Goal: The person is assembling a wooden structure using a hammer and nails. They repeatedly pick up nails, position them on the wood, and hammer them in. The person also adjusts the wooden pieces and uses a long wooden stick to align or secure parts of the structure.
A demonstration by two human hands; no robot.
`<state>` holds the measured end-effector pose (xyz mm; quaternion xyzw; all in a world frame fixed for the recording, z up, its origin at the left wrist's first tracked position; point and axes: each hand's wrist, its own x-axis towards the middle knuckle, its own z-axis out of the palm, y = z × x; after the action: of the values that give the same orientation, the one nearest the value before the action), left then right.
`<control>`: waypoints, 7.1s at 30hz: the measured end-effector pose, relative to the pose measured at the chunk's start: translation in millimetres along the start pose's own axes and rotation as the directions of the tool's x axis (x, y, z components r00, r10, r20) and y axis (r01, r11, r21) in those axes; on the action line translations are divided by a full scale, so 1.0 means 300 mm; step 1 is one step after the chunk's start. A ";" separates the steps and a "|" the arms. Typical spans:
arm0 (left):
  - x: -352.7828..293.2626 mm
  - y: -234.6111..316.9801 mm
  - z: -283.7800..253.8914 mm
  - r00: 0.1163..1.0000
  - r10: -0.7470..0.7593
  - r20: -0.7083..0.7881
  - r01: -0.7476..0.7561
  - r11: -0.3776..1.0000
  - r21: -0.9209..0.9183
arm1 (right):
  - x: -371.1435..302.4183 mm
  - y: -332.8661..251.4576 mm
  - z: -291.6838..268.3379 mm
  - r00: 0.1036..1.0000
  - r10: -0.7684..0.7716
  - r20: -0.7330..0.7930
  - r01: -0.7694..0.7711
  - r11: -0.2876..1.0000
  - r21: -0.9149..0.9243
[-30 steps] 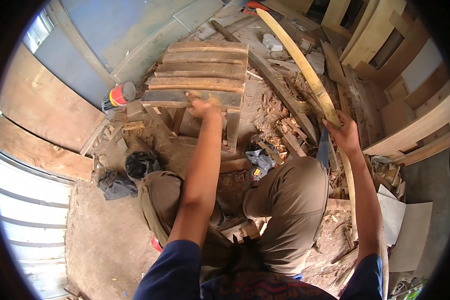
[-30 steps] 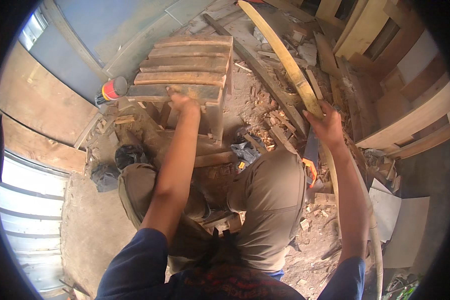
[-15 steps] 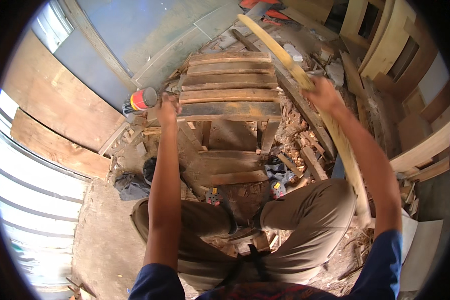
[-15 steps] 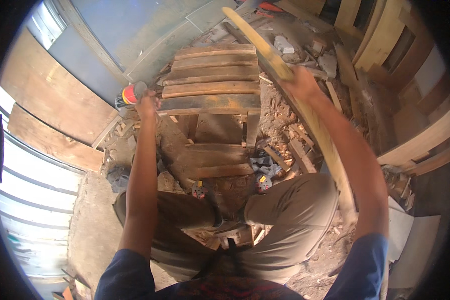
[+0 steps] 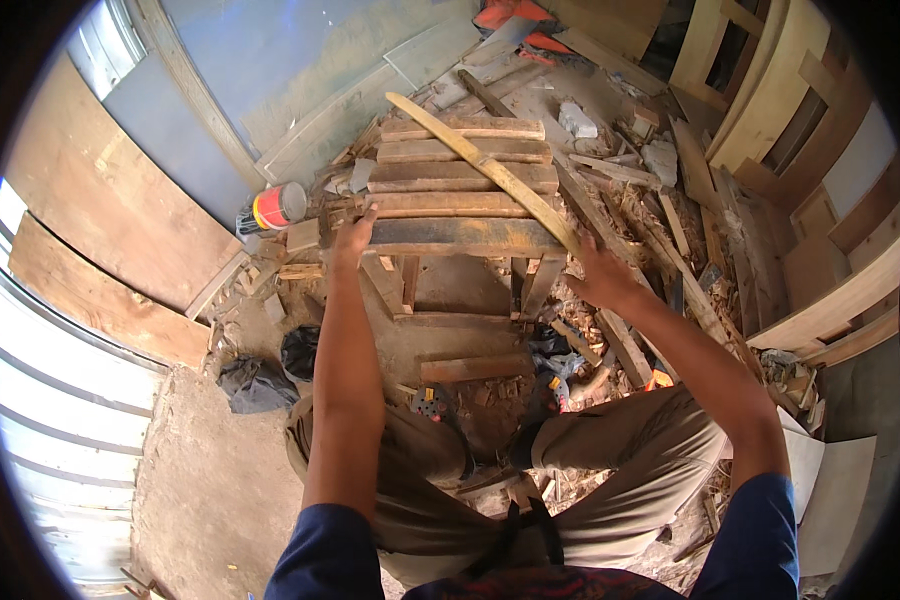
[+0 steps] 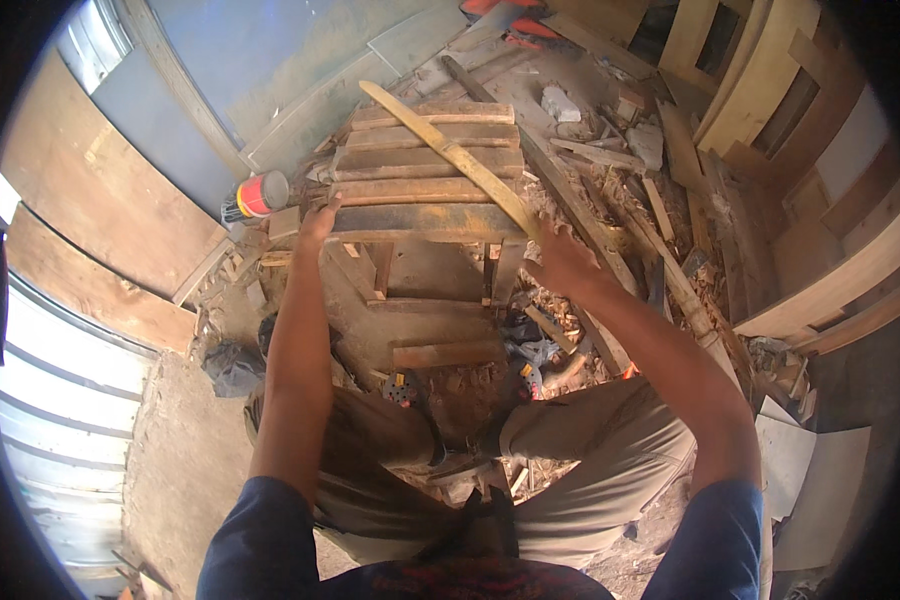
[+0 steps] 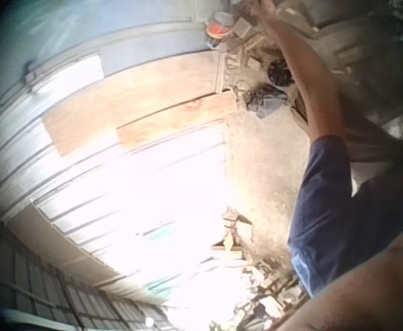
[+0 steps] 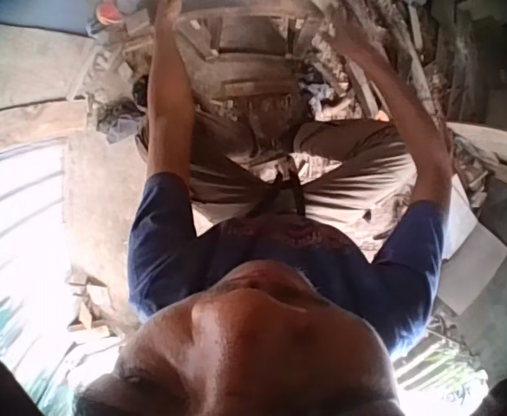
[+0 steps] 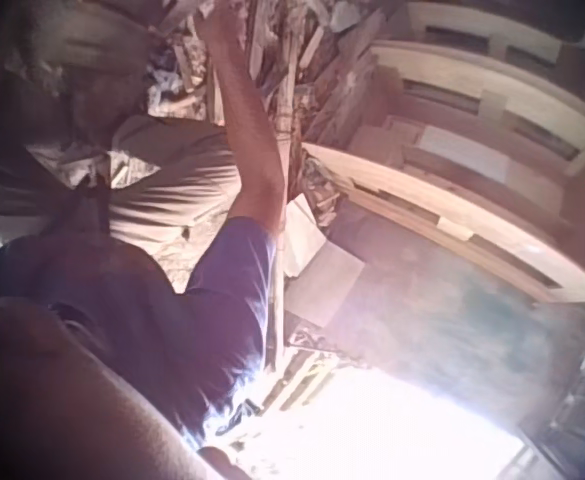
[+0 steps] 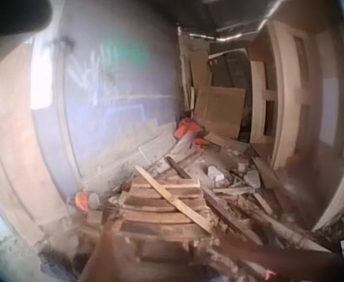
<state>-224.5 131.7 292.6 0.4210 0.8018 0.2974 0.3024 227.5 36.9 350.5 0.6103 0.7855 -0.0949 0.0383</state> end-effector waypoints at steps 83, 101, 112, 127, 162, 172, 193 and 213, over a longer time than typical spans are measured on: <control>-0.340 -0.139 -0.042 0.992 0.010 -0.128 -0.113 0.545 -0.831 | 0.316 -0.938 0.186 0.832 -0.333 -0.444 0.435 0.888 0.149; -0.413 -0.200 -0.137 0.993 0.108 -0.038 -0.106 0.739 -0.665 | 0.049 -0.855 0.227 0.830 -0.012 -0.558 0.472 0.548 0.690; -0.391 -0.184 -0.068 0.979 0.170 -0.112 -0.201 0.729 -0.655 | -0.012 -0.924 0.274 0.987 -0.157 0.028 -0.039 -0.069 0.997; -0.386 -0.175 -0.057 0.965 0.136 -0.226 -0.248 0.758 -0.603 | -0.092 -1.070 0.409 0.991 -0.031 -0.133 0.136 0.204 0.970; -0.355 -0.057 -0.003 0.924 0.327 -0.197 -0.341 0.939 -0.041 | -0.892 -0.397 0.311 0.893 -0.282 0.351 -0.325 0.136 0.936; -0.412 -0.069 -0.059 0.986 0.111 -0.128 -0.158 0.873 -0.461 | -0.530 -0.830 0.259 0.961 -0.237 0.139 -0.179 -0.156 0.971; -0.413 -0.220 -0.068 0.919 0.294 -0.262 -0.373 0.863 -0.341 | -0.876 -0.918 0.398 0.942 -0.302 0.145 -0.196 -0.146 0.970; -0.483 -0.241 -0.058 0.995 0.045 -0.093 -0.092 0.790 -0.606 | -0.695 -0.885 0.374 0.979 -0.062 -0.194 0.203 0.217 0.955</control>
<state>-206.0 -29.9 284.7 0.3186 0.6581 0.5659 0.3810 17.5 -246.2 304.7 0.4372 0.6063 -0.5294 -0.4013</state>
